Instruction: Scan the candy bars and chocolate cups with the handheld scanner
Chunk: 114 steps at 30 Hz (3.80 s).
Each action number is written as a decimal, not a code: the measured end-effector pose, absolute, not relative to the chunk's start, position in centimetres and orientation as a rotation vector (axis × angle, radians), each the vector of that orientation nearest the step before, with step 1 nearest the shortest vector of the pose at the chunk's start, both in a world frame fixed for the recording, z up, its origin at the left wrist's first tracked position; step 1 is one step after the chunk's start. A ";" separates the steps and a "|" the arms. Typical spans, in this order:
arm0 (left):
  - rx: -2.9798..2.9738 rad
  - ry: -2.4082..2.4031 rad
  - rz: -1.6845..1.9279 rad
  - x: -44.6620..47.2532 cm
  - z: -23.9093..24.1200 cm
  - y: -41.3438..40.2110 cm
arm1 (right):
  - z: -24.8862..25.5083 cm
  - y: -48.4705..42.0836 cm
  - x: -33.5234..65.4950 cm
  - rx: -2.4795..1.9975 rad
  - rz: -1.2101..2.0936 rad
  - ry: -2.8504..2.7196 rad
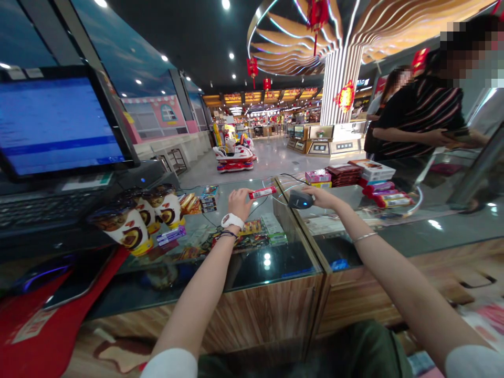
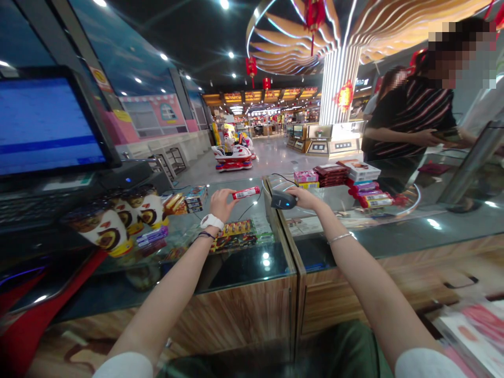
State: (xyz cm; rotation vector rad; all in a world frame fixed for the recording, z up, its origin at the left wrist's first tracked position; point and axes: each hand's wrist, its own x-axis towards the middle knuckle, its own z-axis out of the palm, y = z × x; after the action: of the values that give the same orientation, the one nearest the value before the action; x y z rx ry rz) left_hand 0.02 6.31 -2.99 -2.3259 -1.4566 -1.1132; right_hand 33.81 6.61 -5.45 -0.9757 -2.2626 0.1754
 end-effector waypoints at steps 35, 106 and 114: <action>-2.312 -1.477 -1.290 0.4 -1.5 3.7 | -3.6 3.4 22.9 -0.980 0.172 -1.980; -2.101 -2.068 -0.281 -15.7 -7.6 2.3 | -7.8 5.7 -0.8 -1.381 0.305 -2.426; -2.105 -2.098 -0.307 -14.7 -6.0 0.9 | -7.3 4.4 0.3 -1.320 0.293 -2.400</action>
State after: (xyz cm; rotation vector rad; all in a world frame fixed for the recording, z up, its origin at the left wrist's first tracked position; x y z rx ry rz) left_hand -14.70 0.93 -6.00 -2.1049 -2.0983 -0.3070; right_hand 0.31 4.43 -7.26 -1.3196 -2.3996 0.2928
